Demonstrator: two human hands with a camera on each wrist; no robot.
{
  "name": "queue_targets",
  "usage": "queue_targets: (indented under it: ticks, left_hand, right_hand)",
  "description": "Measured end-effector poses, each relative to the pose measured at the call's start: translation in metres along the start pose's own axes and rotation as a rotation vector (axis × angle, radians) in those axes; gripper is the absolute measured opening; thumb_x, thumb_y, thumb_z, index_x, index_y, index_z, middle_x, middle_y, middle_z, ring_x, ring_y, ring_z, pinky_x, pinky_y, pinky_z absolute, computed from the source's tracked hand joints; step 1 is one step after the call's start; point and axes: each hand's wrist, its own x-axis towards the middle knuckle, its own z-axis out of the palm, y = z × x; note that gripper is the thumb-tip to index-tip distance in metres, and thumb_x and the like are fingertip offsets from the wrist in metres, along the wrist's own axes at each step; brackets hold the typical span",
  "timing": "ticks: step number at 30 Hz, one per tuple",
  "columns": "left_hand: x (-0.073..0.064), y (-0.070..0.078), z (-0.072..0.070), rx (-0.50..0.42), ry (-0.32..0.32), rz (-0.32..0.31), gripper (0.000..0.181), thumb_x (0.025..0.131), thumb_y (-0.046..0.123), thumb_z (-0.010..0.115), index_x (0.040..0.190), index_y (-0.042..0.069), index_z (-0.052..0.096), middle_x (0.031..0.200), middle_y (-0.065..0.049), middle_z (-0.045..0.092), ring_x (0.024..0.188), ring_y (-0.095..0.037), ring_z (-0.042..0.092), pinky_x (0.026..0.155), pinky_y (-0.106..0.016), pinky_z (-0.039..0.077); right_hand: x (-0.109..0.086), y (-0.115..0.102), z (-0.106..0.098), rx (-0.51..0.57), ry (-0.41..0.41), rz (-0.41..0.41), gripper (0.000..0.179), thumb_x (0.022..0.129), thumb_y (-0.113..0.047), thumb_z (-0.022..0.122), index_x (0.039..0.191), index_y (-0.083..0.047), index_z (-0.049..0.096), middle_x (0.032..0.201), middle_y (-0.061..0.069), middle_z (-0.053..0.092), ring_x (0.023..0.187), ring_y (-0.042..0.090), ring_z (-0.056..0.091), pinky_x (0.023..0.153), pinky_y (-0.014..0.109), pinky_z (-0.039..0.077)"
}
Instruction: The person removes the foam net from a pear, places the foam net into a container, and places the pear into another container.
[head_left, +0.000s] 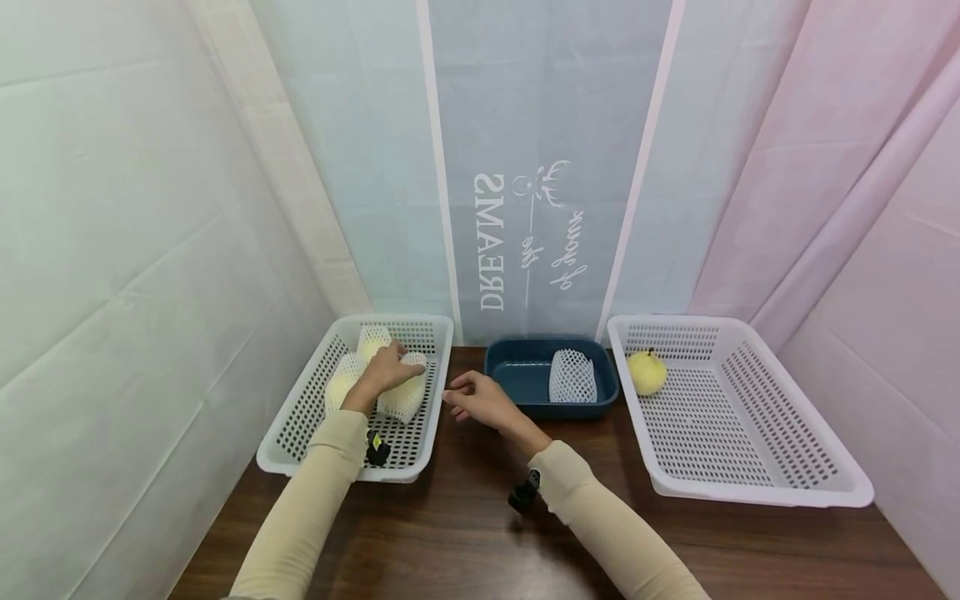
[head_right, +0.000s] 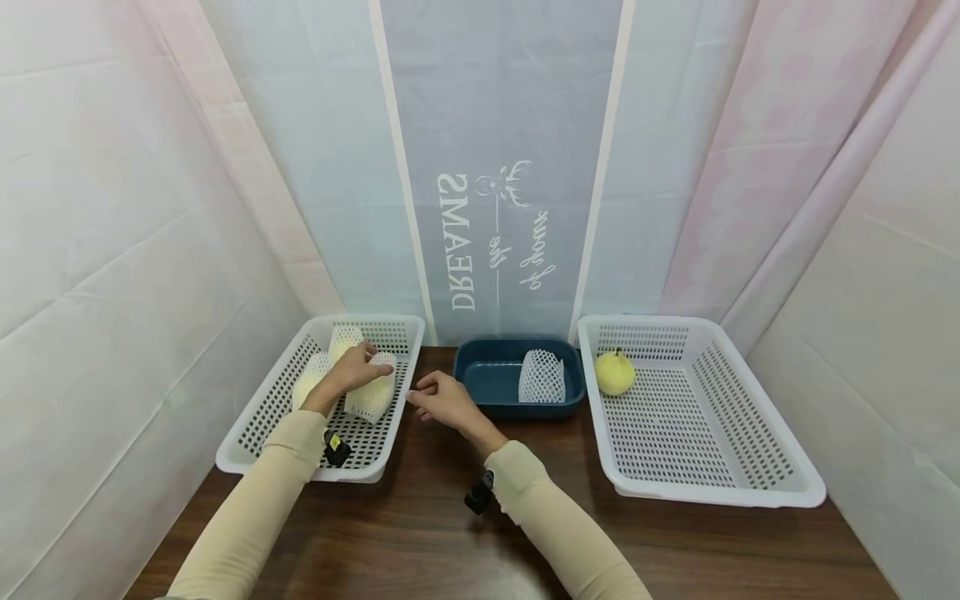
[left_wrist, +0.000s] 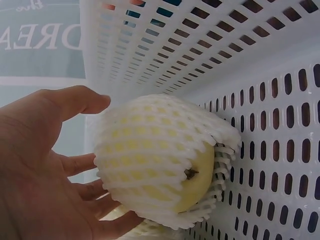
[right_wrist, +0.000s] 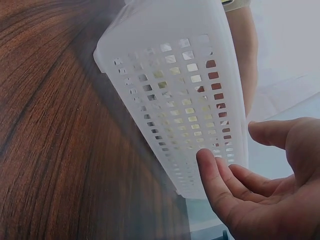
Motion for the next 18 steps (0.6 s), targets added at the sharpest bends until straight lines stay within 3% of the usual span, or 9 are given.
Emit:
queue_targets:
  ticks: [4,13,18]
  left_hand:
    - [-0.0007,-0.0026,0.0029,-0.005,-0.041,-0.014,0.078,0.099,0.034,0.067,0.156,-0.010,0.038,0.154,-0.038,0.046,0.141,-0.050,0.050,0.115,-0.061,0.045]
    - [-0.0058,-0.0008,0.0046,-0.012,-0.116,-0.009,0.084,0.096,0.031,0.068,0.161,-0.008,0.032,0.153,-0.036,0.049,0.137,-0.048,0.055,0.115,-0.060,0.044]
    - [-0.0037,-0.0001,0.0037,0.030,-0.161,-0.025,0.090,0.094,0.032,0.068,0.164,-0.006,0.027,0.161,-0.036,0.041,0.145,-0.049,0.047,0.119,-0.061,0.041]
  right_hand:
    - [0.0023,0.0025,0.0018,0.012,-0.004,-0.010,0.045,0.106,-0.029,0.066,0.136,0.005,0.059,0.121,0.022,0.072,0.109,0.047,0.073,0.095,0.053,0.061]
    - [0.0024,0.0055,0.0035,0.024,-0.029,-0.010,0.046,0.107,-0.030,0.066,0.136,0.005,0.058,0.120,0.021,0.072,0.109,0.048,0.073,0.095,0.054,0.061]
    - [0.0033,0.0055,0.0049,0.058,-0.045,-0.023,0.042,0.107,-0.026,0.066,0.134,0.006,0.060,0.121,0.025,0.071,0.105,0.043,0.075,0.095,0.055,0.060]
